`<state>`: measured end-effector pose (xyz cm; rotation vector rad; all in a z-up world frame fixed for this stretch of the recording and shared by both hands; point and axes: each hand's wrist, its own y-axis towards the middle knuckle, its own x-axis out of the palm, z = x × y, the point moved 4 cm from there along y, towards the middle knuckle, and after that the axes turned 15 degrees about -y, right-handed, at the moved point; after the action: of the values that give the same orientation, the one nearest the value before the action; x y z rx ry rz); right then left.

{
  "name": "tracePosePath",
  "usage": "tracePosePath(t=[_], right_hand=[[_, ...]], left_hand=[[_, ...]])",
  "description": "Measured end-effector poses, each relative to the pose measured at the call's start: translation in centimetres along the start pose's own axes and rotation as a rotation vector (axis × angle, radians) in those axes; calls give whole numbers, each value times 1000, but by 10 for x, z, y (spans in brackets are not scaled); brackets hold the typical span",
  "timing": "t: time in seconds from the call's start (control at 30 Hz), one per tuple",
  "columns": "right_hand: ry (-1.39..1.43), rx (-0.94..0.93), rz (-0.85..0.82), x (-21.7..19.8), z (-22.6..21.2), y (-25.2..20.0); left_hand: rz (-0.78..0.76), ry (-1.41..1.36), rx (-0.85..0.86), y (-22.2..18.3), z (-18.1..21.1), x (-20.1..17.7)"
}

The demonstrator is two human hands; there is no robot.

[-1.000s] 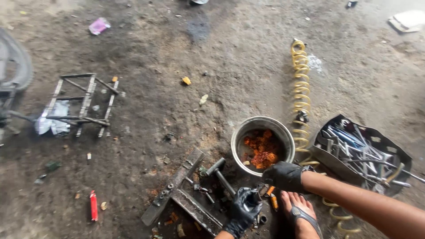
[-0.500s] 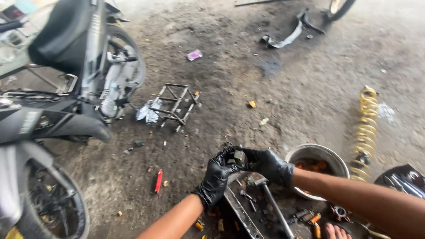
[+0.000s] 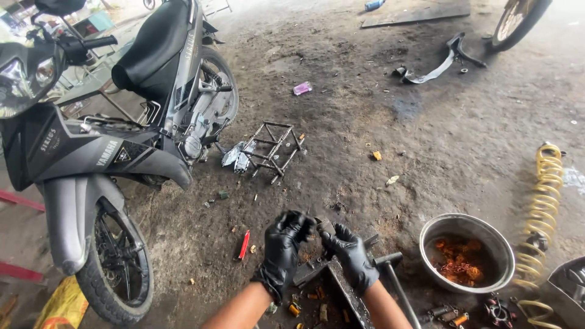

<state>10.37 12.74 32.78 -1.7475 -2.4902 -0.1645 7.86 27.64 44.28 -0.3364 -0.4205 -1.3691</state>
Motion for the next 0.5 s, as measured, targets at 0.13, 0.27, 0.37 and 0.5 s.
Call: tracePosePath(t=[0.13,0.27,0.37,0.5], right_hand=[[-16,168,71,3,22,6],[449,323,-381,7,7,-7],[-534,-37,-359,-10,9,-10],[12,-46,-222,-33,32,-1]], left_hand=[[-147,-55,41,16,-1,-19],[-143,-73,95,38,0,-42],[-92,0,100,45,4,-57],[-85,91,67,43,28,-55]])
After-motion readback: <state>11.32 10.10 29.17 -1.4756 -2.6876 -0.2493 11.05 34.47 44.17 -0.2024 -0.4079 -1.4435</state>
